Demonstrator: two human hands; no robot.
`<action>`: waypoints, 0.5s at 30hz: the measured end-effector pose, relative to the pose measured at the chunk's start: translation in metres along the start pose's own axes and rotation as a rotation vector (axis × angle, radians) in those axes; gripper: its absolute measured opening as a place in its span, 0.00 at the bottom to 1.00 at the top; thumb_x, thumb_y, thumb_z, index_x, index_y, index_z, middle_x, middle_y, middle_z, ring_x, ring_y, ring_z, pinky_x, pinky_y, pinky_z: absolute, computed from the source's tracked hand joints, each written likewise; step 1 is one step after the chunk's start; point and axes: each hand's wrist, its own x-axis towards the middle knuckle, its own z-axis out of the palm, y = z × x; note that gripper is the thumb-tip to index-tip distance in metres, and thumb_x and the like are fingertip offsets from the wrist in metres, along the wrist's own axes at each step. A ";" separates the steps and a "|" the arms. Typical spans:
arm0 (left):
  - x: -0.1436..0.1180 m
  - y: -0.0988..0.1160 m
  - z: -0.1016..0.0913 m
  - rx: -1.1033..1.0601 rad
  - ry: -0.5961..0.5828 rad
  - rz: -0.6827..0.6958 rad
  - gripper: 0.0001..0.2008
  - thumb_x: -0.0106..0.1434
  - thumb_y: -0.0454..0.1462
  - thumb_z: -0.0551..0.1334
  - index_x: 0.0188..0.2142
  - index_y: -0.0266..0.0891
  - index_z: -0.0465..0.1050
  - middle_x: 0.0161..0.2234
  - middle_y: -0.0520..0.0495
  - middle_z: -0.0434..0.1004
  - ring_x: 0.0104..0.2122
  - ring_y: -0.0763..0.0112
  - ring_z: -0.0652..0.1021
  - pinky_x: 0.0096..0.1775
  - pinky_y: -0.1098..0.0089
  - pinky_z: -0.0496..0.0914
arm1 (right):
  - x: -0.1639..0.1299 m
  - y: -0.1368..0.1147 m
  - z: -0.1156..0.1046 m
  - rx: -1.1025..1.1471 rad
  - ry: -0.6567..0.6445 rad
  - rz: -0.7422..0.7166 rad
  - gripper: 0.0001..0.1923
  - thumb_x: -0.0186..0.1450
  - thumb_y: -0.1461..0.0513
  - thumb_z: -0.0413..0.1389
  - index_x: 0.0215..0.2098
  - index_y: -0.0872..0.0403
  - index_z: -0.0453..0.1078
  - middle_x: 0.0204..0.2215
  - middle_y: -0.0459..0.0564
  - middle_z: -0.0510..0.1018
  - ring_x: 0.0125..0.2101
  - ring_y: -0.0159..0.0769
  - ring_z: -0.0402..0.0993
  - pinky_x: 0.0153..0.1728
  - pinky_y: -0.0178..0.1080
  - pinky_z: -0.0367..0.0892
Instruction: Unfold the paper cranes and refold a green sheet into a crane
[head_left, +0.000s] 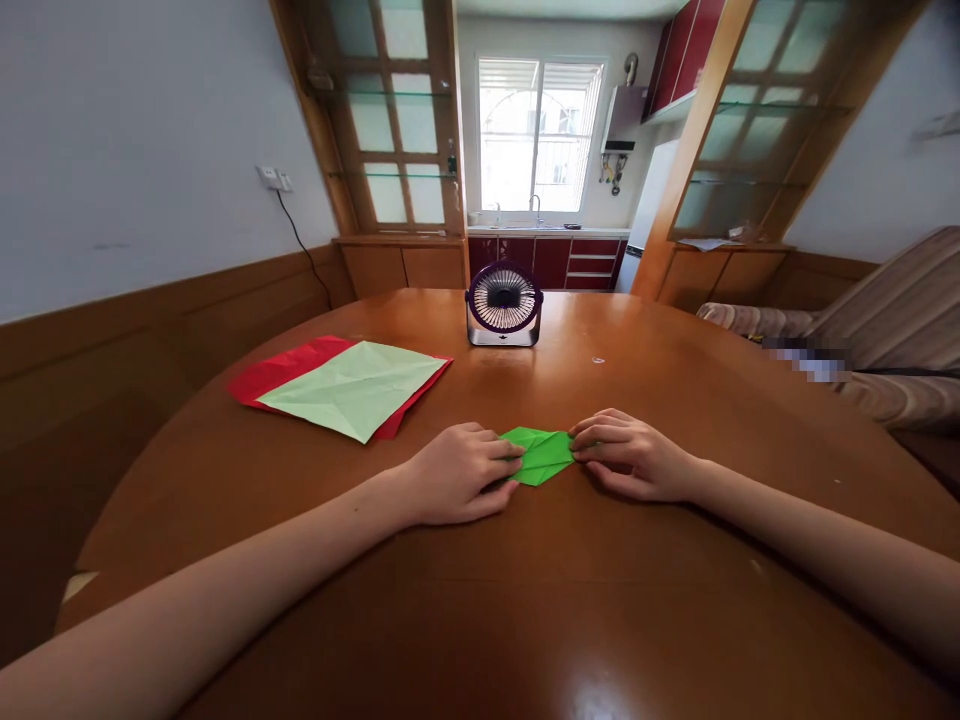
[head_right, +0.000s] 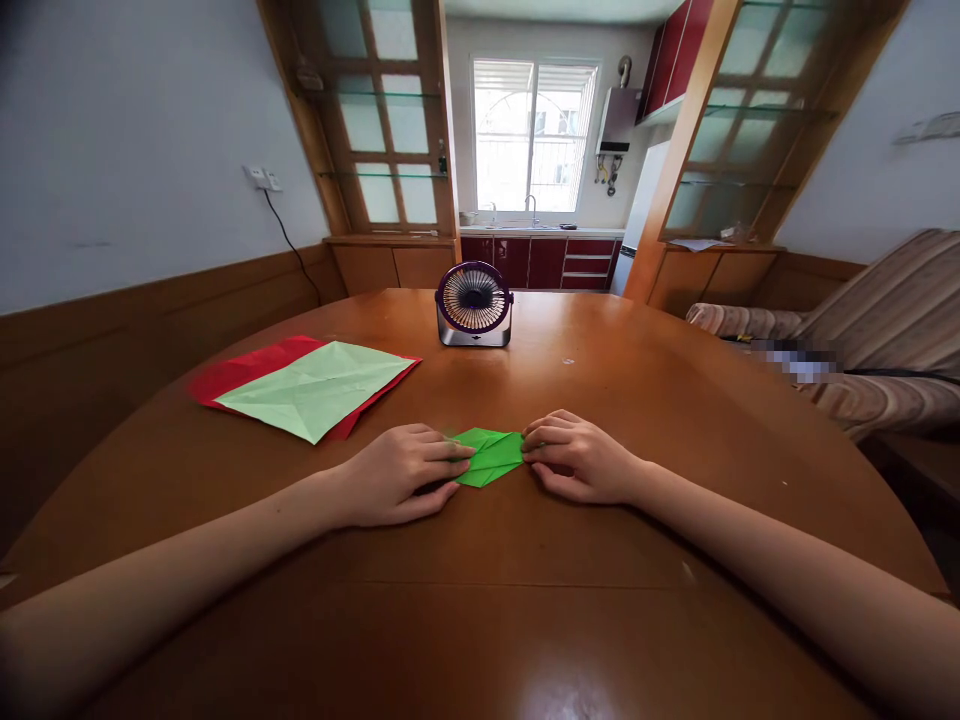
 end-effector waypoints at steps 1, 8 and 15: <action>0.002 0.000 0.001 -0.010 0.015 -0.018 0.13 0.68 0.40 0.53 0.40 0.38 0.76 0.44 0.45 0.80 0.38 0.63 0.78 0.44 0.62 0.69 | 0.000 0.000 0.000 0.003 0.004 0.006 0.09 0.65 0.66 0.53 0.43 0.53 0.73 0.39 0.52 0.77 0.45 0.40 0.72 0.47 0.45 0.68; 0.009 -0.004 0.009 -0.153 0.054 -0.155 0.17 0.66 0.48 0.58 0.43 0.38 0.74 0.35 0.46 0.78 0.36 0.65 0.76 0.39 0.67 0.68 | 0.004 -0.008 0.004 0.112 0.024 0.132 0.10 0.67 0.61 0.55 0.45 0.54 0.71 0.43 0.56 0.74 0.44 0.39 0.72 0.46 0.44 0.70; 0.004 -0.006 0.007 -0.119 0.035 -0.058 0.17 0.70 0.43 0.53 0.48 0.37 0.75 0.40 0.41 0.76 0.39 0.63 0.75 0.42 0.64 0.70 | 0.011 -0.007 0.008 0.011 -0.107 0.078 0.17 0.68 0.60 0.53 0.54 0.56 0.67 0.49 0.58 0.74 0.48 0.40 0.72 0.50 0.46 0.69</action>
